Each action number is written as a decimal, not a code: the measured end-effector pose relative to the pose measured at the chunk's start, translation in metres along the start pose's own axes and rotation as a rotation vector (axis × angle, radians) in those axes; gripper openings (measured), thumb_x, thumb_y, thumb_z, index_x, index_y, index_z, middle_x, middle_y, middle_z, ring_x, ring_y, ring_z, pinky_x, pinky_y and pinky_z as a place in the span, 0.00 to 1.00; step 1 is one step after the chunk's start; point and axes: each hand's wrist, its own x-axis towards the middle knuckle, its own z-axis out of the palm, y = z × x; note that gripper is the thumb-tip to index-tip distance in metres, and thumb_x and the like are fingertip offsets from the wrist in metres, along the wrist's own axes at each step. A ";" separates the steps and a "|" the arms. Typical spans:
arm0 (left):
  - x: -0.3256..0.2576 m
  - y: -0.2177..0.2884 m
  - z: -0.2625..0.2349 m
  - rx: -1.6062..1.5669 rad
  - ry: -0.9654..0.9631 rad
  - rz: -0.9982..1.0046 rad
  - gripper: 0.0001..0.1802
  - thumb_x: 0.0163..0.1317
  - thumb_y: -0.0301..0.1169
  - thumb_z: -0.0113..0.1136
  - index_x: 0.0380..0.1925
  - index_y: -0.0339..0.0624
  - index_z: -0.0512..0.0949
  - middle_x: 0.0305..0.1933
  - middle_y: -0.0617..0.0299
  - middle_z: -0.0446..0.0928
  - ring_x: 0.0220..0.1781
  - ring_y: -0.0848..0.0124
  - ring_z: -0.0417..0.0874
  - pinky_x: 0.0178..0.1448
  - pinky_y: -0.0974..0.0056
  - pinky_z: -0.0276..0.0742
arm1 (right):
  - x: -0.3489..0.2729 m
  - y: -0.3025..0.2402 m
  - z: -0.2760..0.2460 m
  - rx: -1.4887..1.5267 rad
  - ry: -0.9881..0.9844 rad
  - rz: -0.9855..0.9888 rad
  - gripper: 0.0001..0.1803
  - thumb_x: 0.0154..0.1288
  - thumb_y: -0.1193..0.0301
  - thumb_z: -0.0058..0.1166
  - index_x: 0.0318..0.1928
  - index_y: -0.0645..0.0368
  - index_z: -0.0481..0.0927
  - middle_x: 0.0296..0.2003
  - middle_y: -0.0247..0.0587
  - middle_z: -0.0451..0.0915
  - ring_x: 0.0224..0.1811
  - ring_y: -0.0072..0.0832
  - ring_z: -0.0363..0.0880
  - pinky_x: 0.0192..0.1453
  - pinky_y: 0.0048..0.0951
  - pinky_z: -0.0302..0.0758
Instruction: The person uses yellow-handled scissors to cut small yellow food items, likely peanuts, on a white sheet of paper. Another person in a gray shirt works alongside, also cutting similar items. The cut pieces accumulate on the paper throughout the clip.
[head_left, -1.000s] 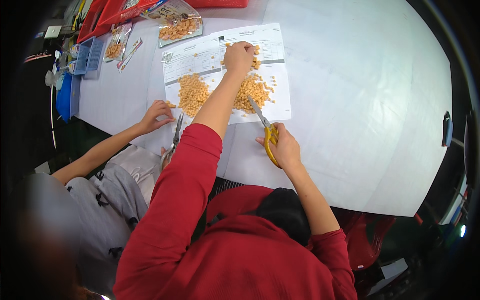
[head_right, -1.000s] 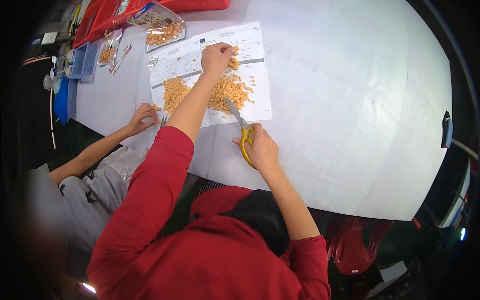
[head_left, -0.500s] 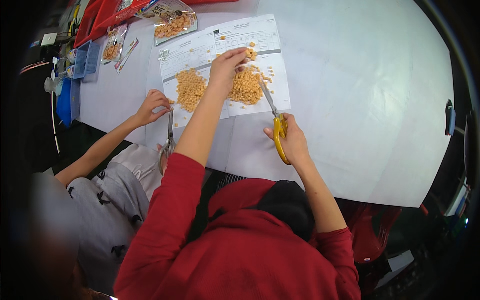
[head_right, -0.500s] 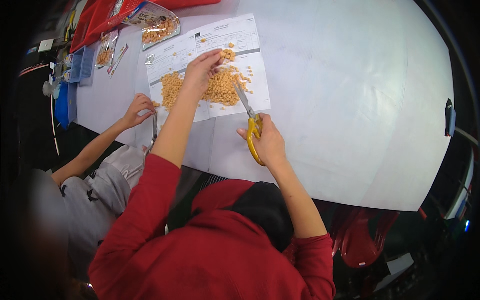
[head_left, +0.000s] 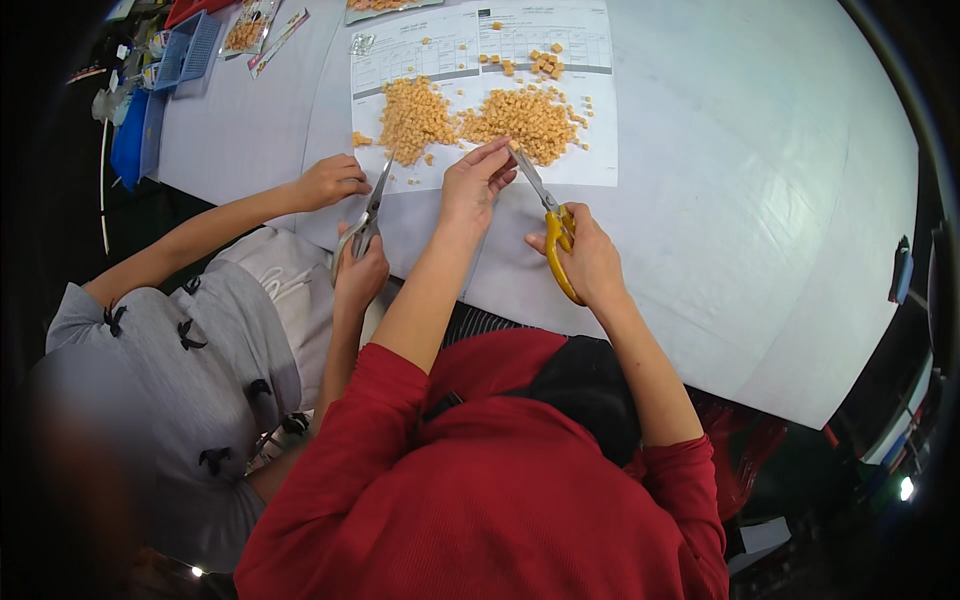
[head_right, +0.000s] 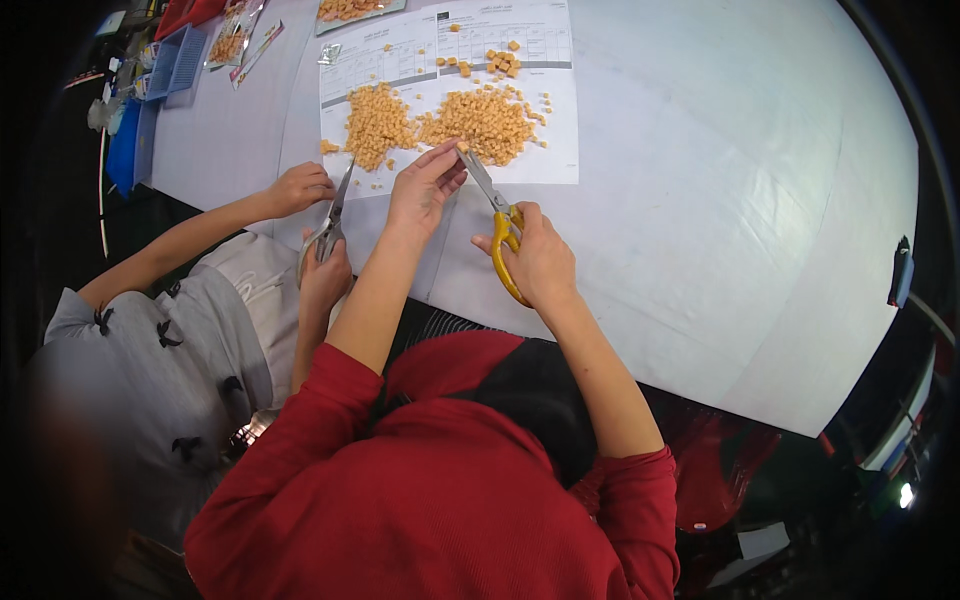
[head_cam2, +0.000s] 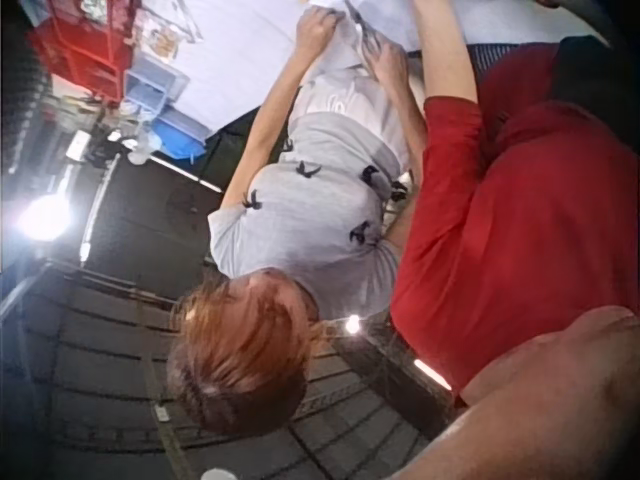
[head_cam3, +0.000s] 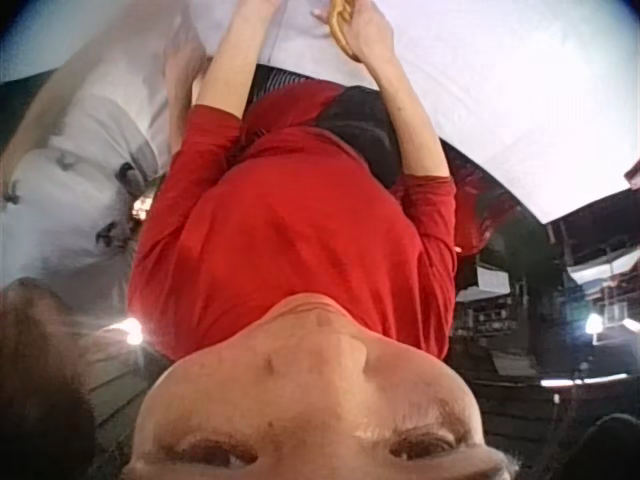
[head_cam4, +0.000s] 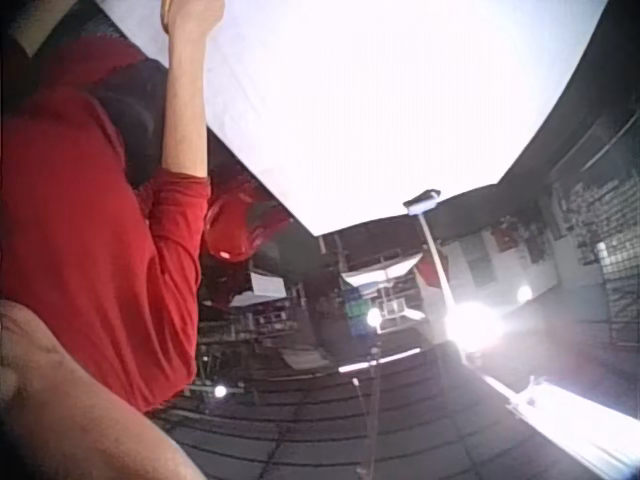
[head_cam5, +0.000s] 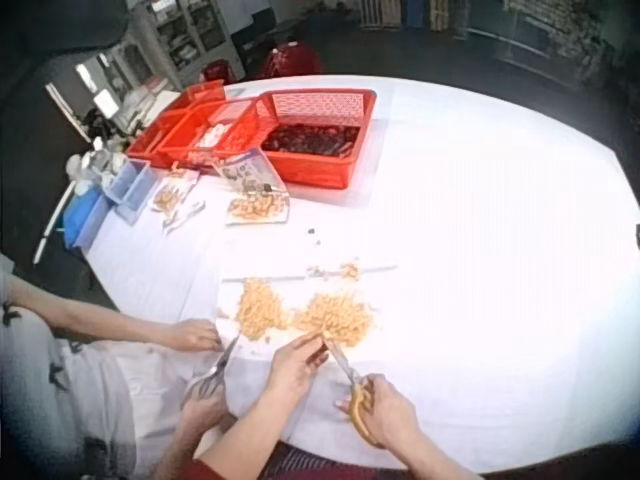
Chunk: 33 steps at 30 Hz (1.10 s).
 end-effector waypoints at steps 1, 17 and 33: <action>-0.002 -0.001 -0.008 -0.002 0.001 -0.003 0.14 0.61 0.26 0.60 0.48 0.36 0.78 0.43 0.62 0.80 0.43 0.72 0.81 0.47 0.68 0.78 | -0.002 -0.001 0.005 -0.005 -0.001 -0.006 0.38 0.53 0.45 0.63 0.51 0.63 0.69 0.42 0.53 0.79 0.43 0.48 0.80 0.44 0.43 0.76; 0.004 -0.027 -0.040 0.089 0.155 -0.012 0.12 0.61 0.25 0.61 0.43 0.32 0.79 0.40 0.57 0.81 0.39 0.69 0.83 0.44 0.67 0.80 | 0.006 0.021 0.051 -0.053 0.012 -0.076 0.36 0.52 0.43 0.62 0.44 0.64 0.73 0.27 0.56 0.81 0.31 0.52 0.81 0.33 0.46 0.76; 0.014 -0.035 -0.058 -0.047 0.095 -0.097 0.14 0.62 0.26 0.60 0.48 0.33 0.76 0.43 0.57 0.78 0.46 0.66 0.80 0.53 0.62 0.80 | 0.001 0.021 0.056 -0.055 -0.049 0.005 0.38 0.54 0.41 0.60 0.49 0.63 0.71 0.38 0.55 0.81 0.42 0.49 0.81 0.43 0.45 0.76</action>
